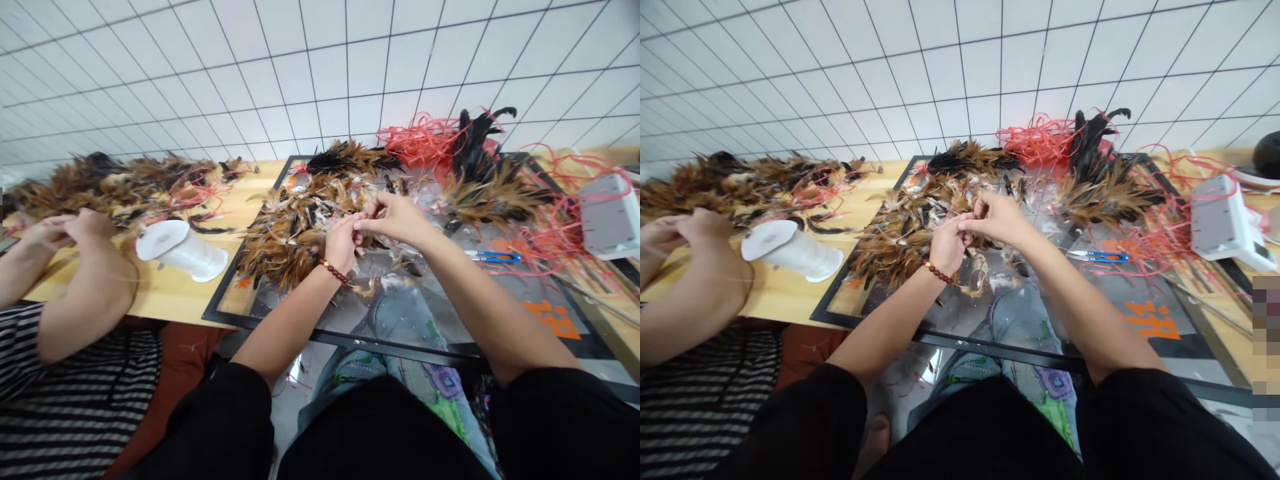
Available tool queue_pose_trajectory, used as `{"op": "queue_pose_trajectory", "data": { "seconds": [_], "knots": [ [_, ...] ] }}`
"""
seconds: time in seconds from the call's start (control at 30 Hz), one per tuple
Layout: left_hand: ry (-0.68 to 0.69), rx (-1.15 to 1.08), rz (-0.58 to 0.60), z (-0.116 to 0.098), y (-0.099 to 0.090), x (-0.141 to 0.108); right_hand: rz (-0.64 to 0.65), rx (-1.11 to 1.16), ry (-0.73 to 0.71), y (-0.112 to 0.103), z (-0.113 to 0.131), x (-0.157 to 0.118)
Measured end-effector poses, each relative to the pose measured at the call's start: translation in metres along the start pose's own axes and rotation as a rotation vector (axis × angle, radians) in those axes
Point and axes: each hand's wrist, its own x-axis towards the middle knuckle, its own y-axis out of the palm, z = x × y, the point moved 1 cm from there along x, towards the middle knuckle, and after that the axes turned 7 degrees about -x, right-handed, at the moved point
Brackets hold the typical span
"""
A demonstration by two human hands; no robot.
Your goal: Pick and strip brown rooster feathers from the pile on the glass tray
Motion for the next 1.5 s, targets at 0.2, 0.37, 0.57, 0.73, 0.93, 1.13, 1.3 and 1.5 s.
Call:
{"op": "queue_pose_trajectory", "data": {
  "seconds": [0.2,0.37,0.57,0.73,0.93,1.13,1.3,1.5],
  "knots": [
    [0.036,-0.007,0.009,-0.001,-0.002,0.002,0.014,0.097,0.066,0.012,-0.002,0.004],
    [0.106,0.049,-0.005,0.001,-0.004,0.004,0.107,0.100,0.085,0.011,-0.002,0.002],
    [0.205,0.197,0.017,-0.001,-0.005,0.005,0.130,0.184,0.050,0.012,-0.003,0.001],
    [0.210,0.168,0.046,-0.003,-0.006,0.005,0.140,0.366,0.227,0.019,-0.005,0.003],
    [0.153,0.106,0.053,-0.006,-0.005,0.005,0.128,0.455,0.209,0.018,-0.008,0.003],
    [0.221,0.181,-0.004,-0.003,-0.006,0.007,0.097,0.465,0.156,0.022,-0.016,0.006],
    [0.380,0.304,0.063,-0.001,-0.008,0.005,0.111,0.524,0.157,0.025,-0.012,0.005],
    [0.457,0.395,0.108,0.001,-0.011,0.002,0.131,0.594,0.277,0.027,-0.011,0.001]
  ]
}}
